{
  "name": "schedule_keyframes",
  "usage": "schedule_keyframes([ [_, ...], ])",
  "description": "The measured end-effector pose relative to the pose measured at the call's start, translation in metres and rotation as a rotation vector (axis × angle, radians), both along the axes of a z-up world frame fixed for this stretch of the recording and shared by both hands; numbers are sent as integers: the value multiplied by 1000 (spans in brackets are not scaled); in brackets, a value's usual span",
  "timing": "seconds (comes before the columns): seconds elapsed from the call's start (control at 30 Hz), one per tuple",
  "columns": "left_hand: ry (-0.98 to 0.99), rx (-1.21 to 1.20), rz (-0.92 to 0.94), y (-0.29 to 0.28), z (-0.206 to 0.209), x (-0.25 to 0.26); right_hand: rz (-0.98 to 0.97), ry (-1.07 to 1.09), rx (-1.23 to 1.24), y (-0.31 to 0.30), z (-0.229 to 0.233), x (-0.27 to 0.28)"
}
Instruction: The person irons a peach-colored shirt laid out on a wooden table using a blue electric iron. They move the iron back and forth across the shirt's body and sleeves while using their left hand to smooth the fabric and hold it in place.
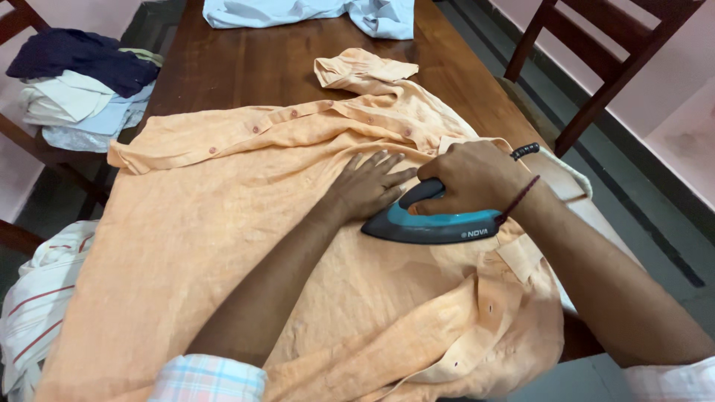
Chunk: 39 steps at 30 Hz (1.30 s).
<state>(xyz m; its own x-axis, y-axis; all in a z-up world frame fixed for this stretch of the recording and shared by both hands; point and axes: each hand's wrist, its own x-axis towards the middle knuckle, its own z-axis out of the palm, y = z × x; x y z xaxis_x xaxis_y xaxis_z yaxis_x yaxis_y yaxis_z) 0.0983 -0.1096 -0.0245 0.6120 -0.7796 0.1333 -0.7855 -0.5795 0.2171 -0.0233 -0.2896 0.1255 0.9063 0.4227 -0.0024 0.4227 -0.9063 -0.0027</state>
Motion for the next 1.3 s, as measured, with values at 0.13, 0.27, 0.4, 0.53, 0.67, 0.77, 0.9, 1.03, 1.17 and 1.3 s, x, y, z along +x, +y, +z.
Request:
schedule_keyframes([
  [0.13,2,10,6,-3,-3,16,-5,-4,7,-6,-4,15],
  [0.27,-15,14,6,-5,-5,28,10,-16,20,-9,-9,26],
  [0.4,-30,26,21,-6,-5,29,4,1,-14,-8,-8,26],
  [0.53,20,18,26,-5,0,23,-13,15,-34,-3,-3,11],
  [0.67,26,41,41,-5,5,19,-24,12,-5,1,1,-5],
  [0.77,33,45,44,-6,7,17,-42,22,-8,3,2,-12],
  [0.9,29,45,47,-5,6,16,11,18,17,4,1,-19],
  [1.03,26,37,34,-5,4,18,-6,47,-13,7,1,-33],
  [1.17,18,23,21,-4,1,20,-20,89,0,10,3,-47],
  [1.3,23,10,16,-3,2,19,-27,124,29,16,2,-59],
])
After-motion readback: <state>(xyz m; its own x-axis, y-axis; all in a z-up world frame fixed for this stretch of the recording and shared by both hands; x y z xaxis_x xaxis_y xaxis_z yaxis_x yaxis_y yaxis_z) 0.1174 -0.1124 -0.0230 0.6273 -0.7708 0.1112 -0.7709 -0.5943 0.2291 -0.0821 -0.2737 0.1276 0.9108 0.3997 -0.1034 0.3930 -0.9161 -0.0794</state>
